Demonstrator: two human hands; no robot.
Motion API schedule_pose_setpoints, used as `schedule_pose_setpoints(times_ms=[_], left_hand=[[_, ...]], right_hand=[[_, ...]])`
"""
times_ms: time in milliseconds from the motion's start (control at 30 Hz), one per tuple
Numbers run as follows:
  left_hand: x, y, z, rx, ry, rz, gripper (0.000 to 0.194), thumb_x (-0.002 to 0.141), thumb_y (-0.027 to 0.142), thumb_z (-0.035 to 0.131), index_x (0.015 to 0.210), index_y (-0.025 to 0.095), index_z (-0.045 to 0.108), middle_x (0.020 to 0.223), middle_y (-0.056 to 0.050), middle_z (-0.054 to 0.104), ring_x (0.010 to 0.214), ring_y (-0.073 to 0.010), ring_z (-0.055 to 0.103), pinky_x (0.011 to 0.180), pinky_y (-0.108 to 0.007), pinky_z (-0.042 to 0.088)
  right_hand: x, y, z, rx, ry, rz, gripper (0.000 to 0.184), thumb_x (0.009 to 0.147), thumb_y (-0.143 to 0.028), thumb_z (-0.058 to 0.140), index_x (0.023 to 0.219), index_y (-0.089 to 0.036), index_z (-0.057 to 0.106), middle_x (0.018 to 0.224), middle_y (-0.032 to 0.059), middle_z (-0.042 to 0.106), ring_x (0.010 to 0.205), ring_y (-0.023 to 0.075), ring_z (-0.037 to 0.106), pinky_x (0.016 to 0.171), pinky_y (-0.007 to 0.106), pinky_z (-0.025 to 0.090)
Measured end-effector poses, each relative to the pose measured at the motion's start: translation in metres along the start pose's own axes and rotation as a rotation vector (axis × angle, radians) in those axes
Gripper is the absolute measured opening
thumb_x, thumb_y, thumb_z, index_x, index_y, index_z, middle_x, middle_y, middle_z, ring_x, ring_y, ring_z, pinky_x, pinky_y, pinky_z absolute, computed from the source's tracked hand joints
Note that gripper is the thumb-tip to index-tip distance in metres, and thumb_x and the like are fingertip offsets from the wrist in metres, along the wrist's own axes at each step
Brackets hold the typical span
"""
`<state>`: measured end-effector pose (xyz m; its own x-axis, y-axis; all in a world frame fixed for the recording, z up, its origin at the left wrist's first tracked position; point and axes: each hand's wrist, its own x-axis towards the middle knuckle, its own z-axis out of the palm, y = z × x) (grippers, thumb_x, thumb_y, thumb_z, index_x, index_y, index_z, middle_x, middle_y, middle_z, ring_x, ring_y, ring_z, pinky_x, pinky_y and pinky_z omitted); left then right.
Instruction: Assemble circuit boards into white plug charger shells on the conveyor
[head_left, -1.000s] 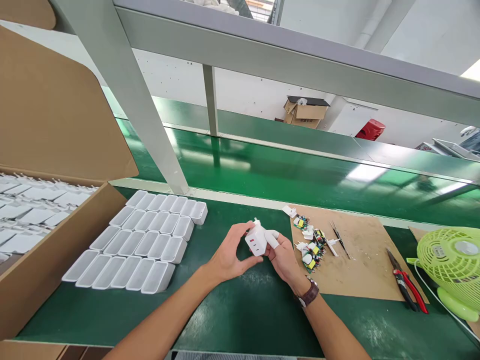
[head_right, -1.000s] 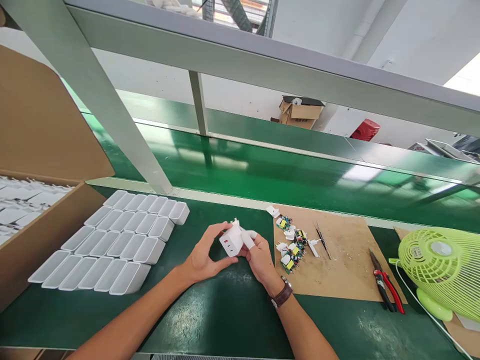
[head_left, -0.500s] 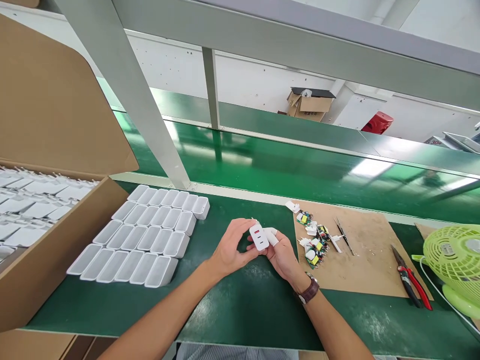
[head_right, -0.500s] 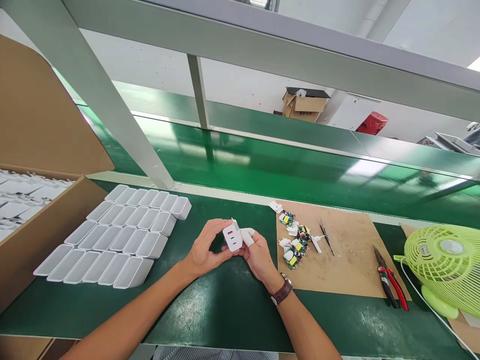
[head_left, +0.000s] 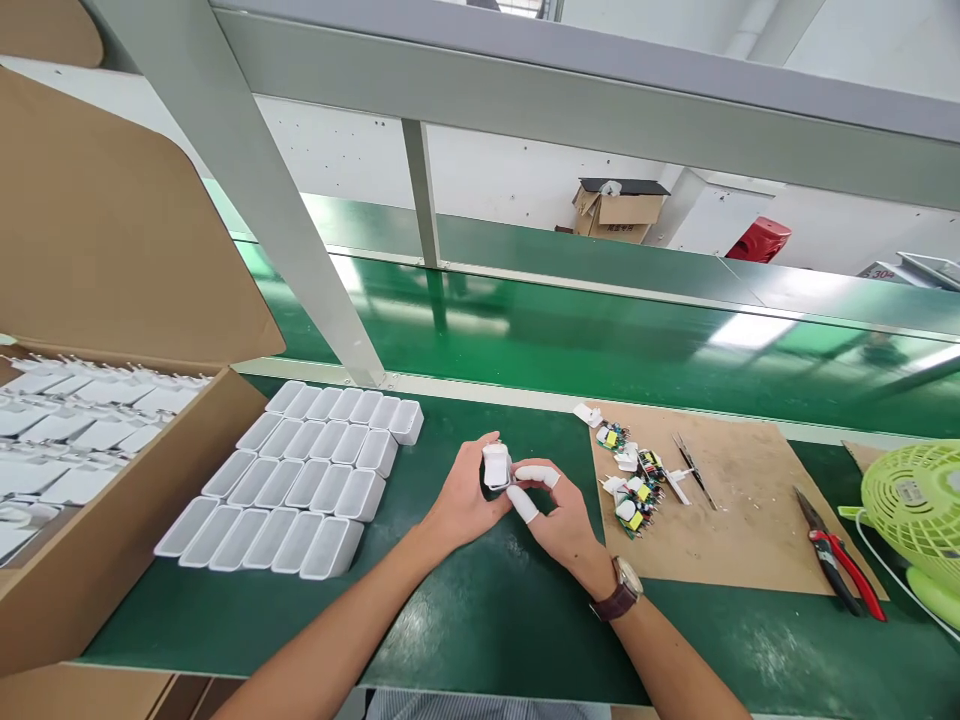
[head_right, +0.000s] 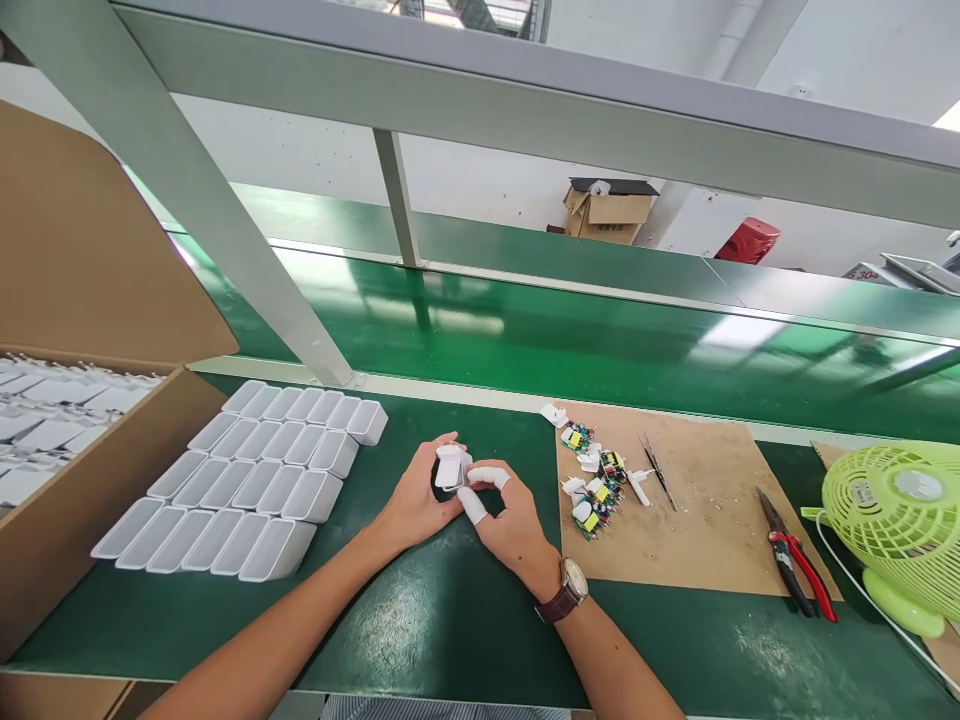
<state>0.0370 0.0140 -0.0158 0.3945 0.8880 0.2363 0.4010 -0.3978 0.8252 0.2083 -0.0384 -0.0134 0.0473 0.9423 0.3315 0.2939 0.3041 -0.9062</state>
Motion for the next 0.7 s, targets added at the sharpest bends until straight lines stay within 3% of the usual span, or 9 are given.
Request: schedule_pose_setpoints(times_ms=[67, 133, 267, 367, 467, 600, 700], left_hand=[[0.000, -0.003, -0.002, -0.085, -0.074, -0.073, 0.084, 0.079, 0.023, 0.073, 0.152, 0.024, 0.033, 0.136, -0.014, 0.060, 0.118, -0.0302, 0.065, 0.102, -0.050, 0.053], [0.000, -0.003, -0.005, -0.141, -0.153, -0.088, 0.092, 0.079, 0.016, 0.070, 0.158, 0.029, 0.024, 0.148, -0.014, 0.053, 0.128, -0.0304, 0.060, 0.108, -0.050, 0.050], [0.000, -0.001, -0.013, -0.216, -0.215, 0.056, 0.100, 0.082, 0.013, 0.066, 0.162, 0.032, 0.010, 0.164, -0.012, 0.033, 0.147, -0.0320, 0.041, 0.120, -0.053, 0.040], [0.003, 0.004, -0.018, -0.229, -0.173, 0.206, 0.086, 0.085, 0.019, 0.070, 0.158, 0.027, 0.026, 0.160, -0.015, 0.038, 0.144, -0.0329, 0.045, 0.118, -0.053, 0.043], [0.005, 0.009, -0.019, -0.134, -0.120, 0.327, 0.048, 0.089, 0.020, 0.069, 0.135, 0.025, 0.054, 0.145, -0.014, 0.055, 0.136, -0.0305, 0.053, 0.112, -0.051, 0.048], [0.004, 0.012, -0.015, -0.041, -0.114, 0.425, 0.026, 0.090, 0.013, 0.066, 0.115, 0.022, 0.061, 0.135, -0.013, 0.063, 0.126, -0.0268, 0.061, 0.104, -0.046, 0.054], [0.004, 0.013, -0.013, -0.002, -0.079, 0.446, 0.024, 0.090, 0.010, 0.062, 0.110, 0.021, 0.061, 0.135, -0.013, 0.063, 0.124, -0.0256, 0.063, 0.102, -0.043, 0.055]], right_hand=[[0.000, 0.003, -0.003, -0.024, 0.030, 0.000, 0.014, 0.093, -0.023, 0.061, 0.107, -0.024, 0.062, 0.110, 0.0073, 0.068, 0.097, 0.0198, 0.068, 0.088, 0.039, 0.060], [0.000, 0.009, -0.007, -0.038, 0.023, 0.021, 0.030, 0.091, -0.021, 0.061, 0.121, -0.024, 0.057, 0.125, 0.0100, 0.064, 0.109, 0.0218, 0.065, 0.098, 0.043, 0.057], [0.000, 0.020, -0.011, -0.001, -0.195, 0.129, 0.076, 0.089, -0.022, 0.064, 0.155, -0.025, 0.029, 0.159, 0.0130, 0.041, 0.142, 0.0257, 0.047, 0.121, 0.051, 0.039], [0.000, 0.022, -0.009, 0.010, -0.260, 0.218, 0.088, 0.086, -0.028, 0.071, 0.160, -0.024, 0.022, 0.159, 0.0141, 0.043, 0.146, 0.0275, 0.043, 0.124, 0.053, 0.033], [0.002, 0.022, -0.006, -0.041, -0.251, 0.235, 0.090, 0.084, -0.032, 0.073, 0.159, -0.020, 0.025, 0.152, 0.0159, 0.051, 0.142, 0.0294, 0.048, 0.121, 0.054, 0.037], [0.003, 0.022, -0.004, -0.096, -0.228, 0.204, 0.089, 0.081, -0.026, 0.070, 0.159, -0.017, 0.028, 0.147, 0.0177, 0.054, 0.135, 0.0302, 0.054, 0.116, 0.053, 0.043], [0.001, 0.024, -0.003, -0.136, -0.201, 0.144, 0.086, 0.083, -0.027, 0.068, 0.158, -0.016, 0.028, 0.148, 0.0190, 0.052, 0.136, 0.0306, 0.053, 0.115, 0.052, 0.044]])
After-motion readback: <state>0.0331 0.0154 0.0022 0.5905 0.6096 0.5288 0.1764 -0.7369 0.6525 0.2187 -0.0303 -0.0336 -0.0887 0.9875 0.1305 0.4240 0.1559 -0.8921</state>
